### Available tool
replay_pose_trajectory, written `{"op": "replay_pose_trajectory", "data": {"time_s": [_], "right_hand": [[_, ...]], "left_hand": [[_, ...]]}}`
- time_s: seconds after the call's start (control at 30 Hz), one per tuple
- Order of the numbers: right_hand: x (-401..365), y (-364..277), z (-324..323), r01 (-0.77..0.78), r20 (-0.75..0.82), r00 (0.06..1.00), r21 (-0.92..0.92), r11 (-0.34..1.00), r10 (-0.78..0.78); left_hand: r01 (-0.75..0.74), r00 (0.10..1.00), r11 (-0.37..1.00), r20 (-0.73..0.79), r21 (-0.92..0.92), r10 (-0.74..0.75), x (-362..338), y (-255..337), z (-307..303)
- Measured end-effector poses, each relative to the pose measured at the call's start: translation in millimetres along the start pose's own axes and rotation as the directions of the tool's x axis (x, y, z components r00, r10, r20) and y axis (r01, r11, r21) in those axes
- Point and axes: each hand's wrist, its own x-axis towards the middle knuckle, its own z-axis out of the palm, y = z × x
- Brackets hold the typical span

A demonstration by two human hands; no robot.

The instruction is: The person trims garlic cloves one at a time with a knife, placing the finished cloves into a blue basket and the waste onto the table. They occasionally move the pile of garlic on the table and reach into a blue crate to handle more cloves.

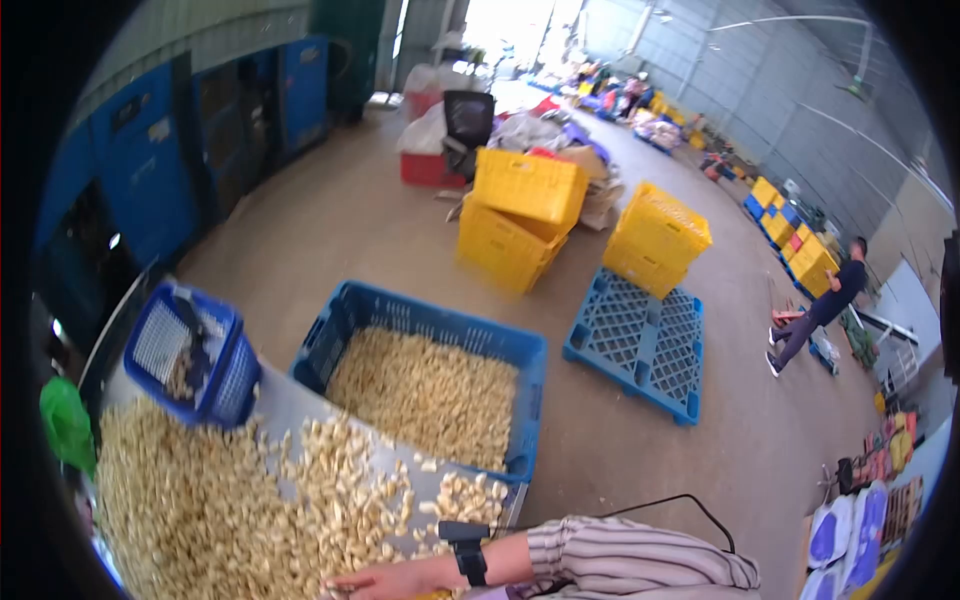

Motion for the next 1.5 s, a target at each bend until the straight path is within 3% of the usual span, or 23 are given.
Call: {"op": "replay_pose_trajectory", "data": {"time_s": [0.03, 0.07, 0.1, 0.13, 0.17, 0.2, 0.23, 0.33, 0.4, 0.57, 0.7, 0.77, 0.83, 0.87, 1.0, 1.07, 1.1, 1.17, 1.27, 1.33, 1.4, 1.5], "right_hand": [[-9.1, 6.0, 5.1, -0.213, -0.028, 0.976, 0.111, 0.971, 0.217], [-16.3, -26.5, 7.4, -0.428, 0.009, 0.899, 0.226, 0.875, 0.437], [-17.4, -54.1, 11.3, -0.467, 0.032, 0.877, 0.290, 0.835, 0.479], [-16.4, -45.9, 10.8, -0.485, 0.038, 0.866, 0.303, 0.820, 0.498], [-14.2, -45.0, 9.9, -0.535, 0.042, 0.837, 0.278, 0.798, 0.546], [-11.3, -48.2, 9.2, -0.583, 0.023, 0.805, 0.211, 0.784, 0.593], [-7.4, -66.1, 5.3, -0.559, 0.049, 0.829, 0.065, 0.827, 0.557], [-5.1, -72.4, 5.8, -0.528, 0.095, 0.839, -0.097, 0.844, 0.536], [-5.6, -68.4, 6.4, -0.510, 0.099, 0.842, -0.173, 0.843, 0.530], [-7.1, -53.5, 6.0, -0.316, 0.087, 0.930, -0.303, 0.899, 0.356], [-9.7, -54.8, 10.2, -0.369, 0.014, 0.922, -0.268, 0.890, 0.387], [-13.9, -50.6, 8.2, -0.414, -0.048, 0.910, -0.166, 0.895, 0.412], [-12.5, -54.6, 1.3, -0.380, -0.236, 0.894, 0.051, 0.924, 0.381], [-10.5, -49.3, -4.0, -0.298, -0.287, 0.922, -0.101, 0.949, 0.259], [-14.5, -59.2, -6.0, -0.276, -0.233, 0.948, -0.255, 0.927, 0.218], [-17.9, -67.5, -2.1, -0.472, -0.077, 0.866, 0.198, 0.859, 0.494], [-17.5, -72.2, -1.2, -0.471, -0.081, 0.866, 0.199, 0.860, 0.493], [-16.4, -81.2, -0.1, -0.590, 0.142, 0.805, 0.304, 0.748, 0.577], [-13.1, -86.7, 5.7, -0.635, 0.223, 0.772, 0.298, 0.713, 0.595], [-8.5, -88.3, 9.3, -0.662, 0.209, 0.748, 0.307, 0.684, 0.630], [-7.6, -85.5, 9.3, -0.687, 0.197, 0.723, 0.312, 0.656, 0.662], [-9.8, -73.4, 7.5, -0.698, 0.226, 0.709, 0.359, 0.619, 0.668]], "left_hand": [[0.054, 0.999, 0.997, 0.005, -0.047, -0.053, -1.7, -2.3, -2.5], [0.098, 0.995, 0.995, 0.008, -0.029, -0.098, -1.0, -15.6, -6.8], [-0.010, 0.999, 0.999, -0.037, -0.040, 0.009, 0.2, -26.7, -9.6], [0.000, 0.999, 1.000, -0.053, 0.016, 0.001, -3.7, -9.2, -7.4], [0.117, 0.992, 0.993, -0.053, -0.026, -0.119, -6.1, 5.3, -3.0], [0.071, 0.996, 0.996, -0.053, -0.049, -0.074, -7.5, 3.0, -5.3], [0.036, 0.998, 0.998, -0.053, -0.057, -0.039, -8.9, -12.0, -10.2], [0.110, 0.992, 0.990, -0.058, -0.092, -0.116, -12.7, -4.0, -16.2], [0.103, 0.995, 0.947, 0.024, -0.304, -0.100, -14.0, -4.2, -19.0], [0.010, 0.998, 0.973, 0.060, -0.231, 0.004, -15.2, -6.9, -27.1], [-0.020, 0.998, 0.980, 0.057, -0.199, 0.032, -15.8, -8.9, -29.4], [0.052, 0.998, 0.948, 0.045, -0.313, -0.040, -16.7, -9.5, -32.4], [0.047, 0.998, 0.943, 0.050, -0.330, -0.032, -18.4, -11.2, -34.6], [0.068, 0.998, 0.931, 0.038, -0.359, -0.058, -19.3, -10.6, -33.9], [0.089, 0.996, 0.930, 0.013, -0.356, -0.090, -20.2, -3.0, -24.6], [0.099, 0.995, 0.941, 0.016, -0.325, -0.099, -22.7, -3.7, -24.9], [0.107, 0.994, 0.950, 0.016, -0.293, -0.107, -23.5, -3.8, -25.1], [0.088, 0.996, 0.960, 0.041, -0.267, -0.080, -23.3, -3.2, -24.6], [0.034, 0.997, 0.978, 0.075, -0.205, -0.019, -24.9, -2.3, -24.2], [0.001, 0.996, 0.986, 0.086, -0.168, 0.013, -25.2, -1.6, -24.4], [-0.181, 0.978, 0.982, 0.094, -0.061, 0.186, -21.6, -0.2, -24.5], [-0.245, 0.966, 0.969, 0.096, 0.030, 0.241, -17.9, 1.2, -24.0]]}}
